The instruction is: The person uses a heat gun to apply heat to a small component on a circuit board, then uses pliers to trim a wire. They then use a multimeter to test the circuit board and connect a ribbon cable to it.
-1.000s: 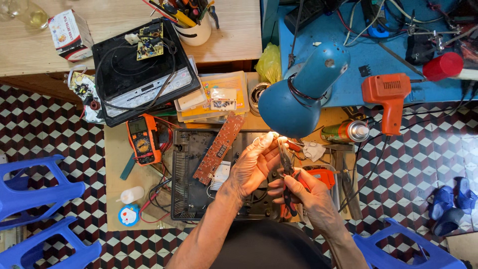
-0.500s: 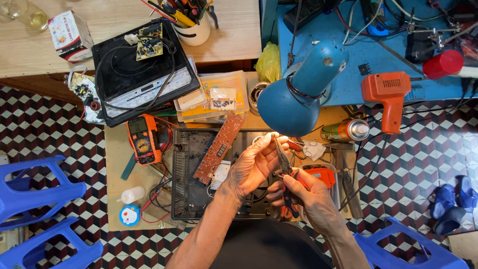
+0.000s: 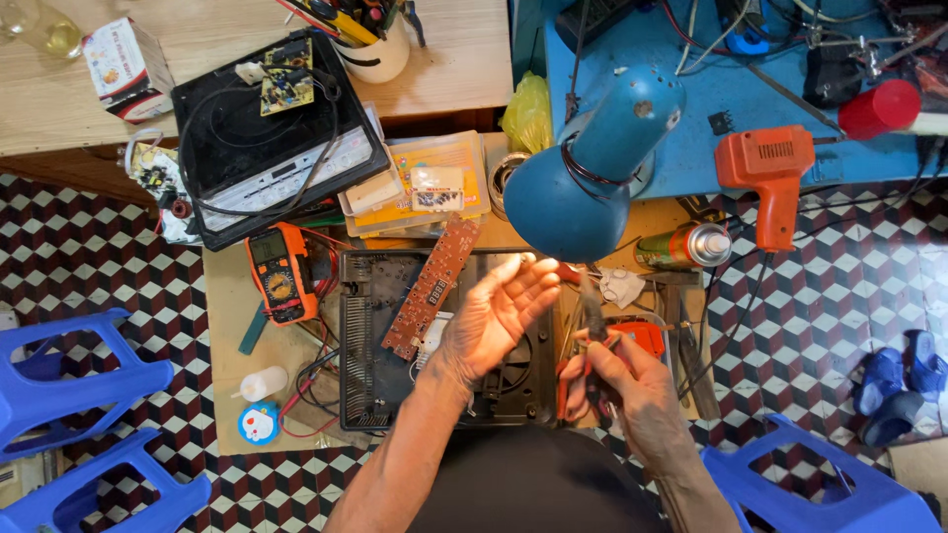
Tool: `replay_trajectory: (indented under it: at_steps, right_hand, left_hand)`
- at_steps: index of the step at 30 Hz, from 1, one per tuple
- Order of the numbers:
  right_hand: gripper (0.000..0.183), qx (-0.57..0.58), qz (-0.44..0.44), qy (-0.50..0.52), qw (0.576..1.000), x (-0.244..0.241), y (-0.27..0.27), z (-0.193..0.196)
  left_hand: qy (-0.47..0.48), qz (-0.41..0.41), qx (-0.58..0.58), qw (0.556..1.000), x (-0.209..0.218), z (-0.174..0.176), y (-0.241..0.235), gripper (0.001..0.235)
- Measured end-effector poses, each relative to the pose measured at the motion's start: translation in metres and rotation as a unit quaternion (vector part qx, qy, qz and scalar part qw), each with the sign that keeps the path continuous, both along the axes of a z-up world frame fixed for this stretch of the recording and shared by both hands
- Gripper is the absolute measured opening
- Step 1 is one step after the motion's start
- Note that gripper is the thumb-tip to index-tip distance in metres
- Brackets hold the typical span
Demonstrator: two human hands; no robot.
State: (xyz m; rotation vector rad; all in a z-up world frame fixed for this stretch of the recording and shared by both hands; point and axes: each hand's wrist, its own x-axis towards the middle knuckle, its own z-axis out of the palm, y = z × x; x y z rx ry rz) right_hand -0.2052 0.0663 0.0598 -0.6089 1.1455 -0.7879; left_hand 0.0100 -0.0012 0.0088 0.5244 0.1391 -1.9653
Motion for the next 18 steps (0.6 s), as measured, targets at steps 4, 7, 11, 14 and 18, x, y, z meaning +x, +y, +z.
replay_trajectory:
  at_steps: [4,7,11,14,18]
  right_hand:
    - [0.039,0.054,0.062,0.270,0.959,-0.038,0.024,-0.070]
    - [0.040,0.108,0.132,0.284,0.943,-0.039,0.036,-0.143]
    - [0.040,0.084,0.186,0.364,0.909,-0.028,0.022,-0.191]
    - [0.040,0.029,0.160,0.395,0.904,-0.014,0.002,-0.170]
    - [0.042,-0.073,0.045,0.422,0.902,-0.020,-0.007,-0.105]
  left_hand:
    - [-0.080,0.029,0.019,0.996,0.016,-0.016,0.013,0.022]
    - [-0.098,0.023,0.044,0.994,0.020,-0.033,0.022,0.020]
    - [-0.107,0.018,0.080,0.991,0.015,-0.048,0.033,0.019]
    - [-0.125,0.029,0.084,0.988,0.010,-0.054,0.038,0.017]
    - [-0.155,0.010,0.106,0.982,0.010,-0.073,0.042,0.016]
